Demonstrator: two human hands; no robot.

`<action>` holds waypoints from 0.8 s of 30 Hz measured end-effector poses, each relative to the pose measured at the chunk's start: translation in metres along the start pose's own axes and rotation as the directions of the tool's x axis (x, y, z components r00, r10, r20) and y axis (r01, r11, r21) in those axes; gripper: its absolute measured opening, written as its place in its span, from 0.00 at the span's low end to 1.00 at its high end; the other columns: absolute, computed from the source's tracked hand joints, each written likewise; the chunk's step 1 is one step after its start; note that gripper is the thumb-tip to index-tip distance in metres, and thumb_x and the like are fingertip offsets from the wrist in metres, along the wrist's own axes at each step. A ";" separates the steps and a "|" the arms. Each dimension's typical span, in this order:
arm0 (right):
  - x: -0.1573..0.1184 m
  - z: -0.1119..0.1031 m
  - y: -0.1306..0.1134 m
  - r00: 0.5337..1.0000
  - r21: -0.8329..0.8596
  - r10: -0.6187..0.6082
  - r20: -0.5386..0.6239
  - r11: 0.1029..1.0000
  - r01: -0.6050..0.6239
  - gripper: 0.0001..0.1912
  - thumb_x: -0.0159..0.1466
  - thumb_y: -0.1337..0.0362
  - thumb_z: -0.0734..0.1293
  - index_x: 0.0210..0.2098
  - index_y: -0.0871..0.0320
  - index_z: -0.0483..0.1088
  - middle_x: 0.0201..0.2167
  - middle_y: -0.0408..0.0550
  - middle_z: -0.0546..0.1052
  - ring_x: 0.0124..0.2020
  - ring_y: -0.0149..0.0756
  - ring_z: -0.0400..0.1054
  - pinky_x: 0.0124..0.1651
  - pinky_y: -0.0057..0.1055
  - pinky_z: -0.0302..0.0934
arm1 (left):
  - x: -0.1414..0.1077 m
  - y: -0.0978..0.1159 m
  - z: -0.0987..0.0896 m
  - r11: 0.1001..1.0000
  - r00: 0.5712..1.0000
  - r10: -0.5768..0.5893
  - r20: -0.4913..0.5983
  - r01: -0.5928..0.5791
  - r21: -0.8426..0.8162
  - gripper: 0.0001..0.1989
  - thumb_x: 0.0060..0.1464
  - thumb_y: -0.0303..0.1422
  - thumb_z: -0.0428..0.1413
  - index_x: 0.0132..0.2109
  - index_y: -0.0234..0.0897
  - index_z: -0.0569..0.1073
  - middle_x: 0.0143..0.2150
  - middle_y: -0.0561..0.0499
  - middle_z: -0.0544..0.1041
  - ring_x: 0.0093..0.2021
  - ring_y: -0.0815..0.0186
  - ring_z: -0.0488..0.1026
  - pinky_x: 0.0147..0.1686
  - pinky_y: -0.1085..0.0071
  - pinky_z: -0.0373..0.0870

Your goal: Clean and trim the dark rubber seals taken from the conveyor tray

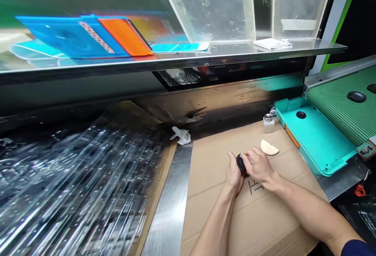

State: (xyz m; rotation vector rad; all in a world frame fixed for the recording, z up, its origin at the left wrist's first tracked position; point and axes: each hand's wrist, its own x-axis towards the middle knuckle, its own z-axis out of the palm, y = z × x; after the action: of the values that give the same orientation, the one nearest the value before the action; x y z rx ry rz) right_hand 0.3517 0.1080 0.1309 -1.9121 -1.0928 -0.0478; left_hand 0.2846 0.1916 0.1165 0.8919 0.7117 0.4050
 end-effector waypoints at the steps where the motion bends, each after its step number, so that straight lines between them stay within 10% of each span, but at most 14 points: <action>1: 0.000 0.002 -0.003 1.000 0.021 -0.010 -0.008 1.000 0.011 0.09 0.71 0.66 0.60 0.40 0.57 0.72 0.37 0.48 0.75 0.40 0.36 0.70 0.46 0.30 0.64 | 0.000 -0.002 0.000 1.000 0.999 0.020 -0.037 -0.020 0.009 0.36 0.48 0.68 0.53 0.31 0.34 0.74 0.25 0.51 0.73 0.27 0.67 0.71 0.28 0.73 0.68; 24: 0.000 -0.015 0.000 0.931 0.041 -0.233 0.280 0.972 0.231 0.09 0.68 0.68 0.64 0.46 0.56 0.75 0.39 0.47 0.74 0.41 0.35 0.68 0.46 0.29 0.64 | 0.008 -0.006 -0.001 0.981 0.991 0.020 -0.134 -0.045 -0.191 0.32 0.58 0.59 0.52 0.35 0.30 0.78 0.33 0.43 0.80 0.37 0.61 0.79 0.42 0.67 0.75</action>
State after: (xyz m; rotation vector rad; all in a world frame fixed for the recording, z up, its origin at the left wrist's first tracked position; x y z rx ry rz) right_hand 0.3572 0.0971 0.1393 -1.8102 -1.5074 0.1017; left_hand 0.2898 0.1933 0.1085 0.6979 0.7655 0.5569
